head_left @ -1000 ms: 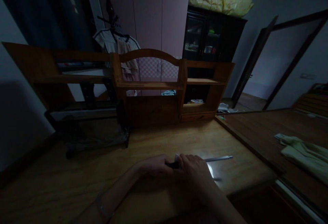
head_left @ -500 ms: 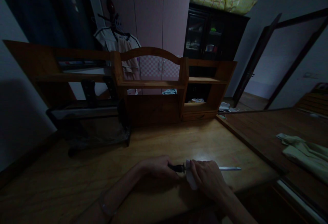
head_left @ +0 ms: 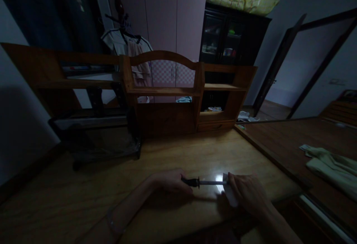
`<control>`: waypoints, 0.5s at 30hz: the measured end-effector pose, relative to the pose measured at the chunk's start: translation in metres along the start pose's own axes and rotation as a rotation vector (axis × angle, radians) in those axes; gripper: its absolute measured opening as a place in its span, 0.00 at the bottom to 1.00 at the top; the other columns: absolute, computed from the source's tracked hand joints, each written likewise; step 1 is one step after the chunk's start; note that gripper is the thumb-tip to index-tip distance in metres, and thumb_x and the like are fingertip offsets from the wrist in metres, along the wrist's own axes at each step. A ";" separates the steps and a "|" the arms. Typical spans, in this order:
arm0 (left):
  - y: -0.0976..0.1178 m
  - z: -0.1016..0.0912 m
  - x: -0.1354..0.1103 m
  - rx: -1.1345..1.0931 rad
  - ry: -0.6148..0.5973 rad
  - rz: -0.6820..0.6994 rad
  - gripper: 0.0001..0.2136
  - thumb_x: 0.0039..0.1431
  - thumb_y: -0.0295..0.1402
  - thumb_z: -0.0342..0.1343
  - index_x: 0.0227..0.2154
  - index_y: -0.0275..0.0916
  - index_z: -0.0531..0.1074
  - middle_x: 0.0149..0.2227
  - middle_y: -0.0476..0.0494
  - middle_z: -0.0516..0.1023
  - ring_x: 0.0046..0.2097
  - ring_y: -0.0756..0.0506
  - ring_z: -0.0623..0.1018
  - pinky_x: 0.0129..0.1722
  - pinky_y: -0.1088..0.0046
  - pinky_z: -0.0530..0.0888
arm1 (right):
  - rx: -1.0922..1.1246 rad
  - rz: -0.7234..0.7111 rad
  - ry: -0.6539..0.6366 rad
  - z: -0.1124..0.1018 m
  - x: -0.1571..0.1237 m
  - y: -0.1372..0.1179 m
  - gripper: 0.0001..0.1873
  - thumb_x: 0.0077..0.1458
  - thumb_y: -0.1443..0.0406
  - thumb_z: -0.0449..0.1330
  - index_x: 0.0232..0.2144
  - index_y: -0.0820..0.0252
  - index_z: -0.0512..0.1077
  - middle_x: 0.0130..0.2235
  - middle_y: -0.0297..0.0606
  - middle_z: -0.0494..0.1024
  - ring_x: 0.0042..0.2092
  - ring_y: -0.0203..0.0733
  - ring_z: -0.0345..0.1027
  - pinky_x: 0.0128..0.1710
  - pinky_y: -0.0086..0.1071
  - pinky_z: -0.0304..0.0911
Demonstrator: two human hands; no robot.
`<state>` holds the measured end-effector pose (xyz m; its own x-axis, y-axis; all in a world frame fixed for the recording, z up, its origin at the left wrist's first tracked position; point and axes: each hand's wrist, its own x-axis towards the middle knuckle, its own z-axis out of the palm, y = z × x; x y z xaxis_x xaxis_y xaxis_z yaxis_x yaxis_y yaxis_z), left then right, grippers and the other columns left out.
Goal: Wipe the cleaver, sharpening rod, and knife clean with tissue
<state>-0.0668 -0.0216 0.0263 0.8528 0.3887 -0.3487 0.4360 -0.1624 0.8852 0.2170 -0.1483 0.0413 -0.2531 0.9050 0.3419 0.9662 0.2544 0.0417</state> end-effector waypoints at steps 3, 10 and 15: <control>0.003 0.000 -0.001 -0.014 -0.013 -0.031 0.16 0.46 0.46 0.64 0.26 0.35 0.75 0.17 0.55 0.61 0.17 0.55 0.59 0.15 0.78 0.52 | -0.001 0.008 0.017 -0.002 -0.006 0.011 0.27 0.67 0.65 0.38 0.24 0.60 0.70 0.20 0.39 0.74 0.20 0.36 0.68 0.23 0.28 0.53; 0.001 -0.001 -0.001 0.001 -0.018 -0.031 0.18 0.45 0.48 0.63 0.24 0.35 0.74 0.17 0.54 0.62 0.16 0.55 0.59 0.14 0.78 0.53 | -0.021 0.007 0.094 -0.008 -0.022 0.036 0.23 0.64 0.62 0.42 0.27 0.61 0.73 0.19 0.41 0.71 0.21 0.39 0.66 0.26 0.31 0.59; 0.001 -0.003 -0.002 0.010 -0.026 -0.017 0.17 0.46 0.48 0.63 0.23 0.35 0.73 0.16 0.55 0.61 0.16 0.55 0.58 0.13 0.79 0.53 | 0.048 0.047 0.076 -0.011 -0.036 0.058 0.21 0.62 0.61 0.43 0.36 0.62 0.74 0.26 0.46 0.77 0.26 0.43 0.71 0.27 0.32 0.63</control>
<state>-0.0692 -0.0200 0.0287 0.8521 0.3683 -0.3718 0.4535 -0.1651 0.8758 0.2825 -0.1701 0.0421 -0.2012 0.8884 0.4126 0.9730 0.2299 -0.0207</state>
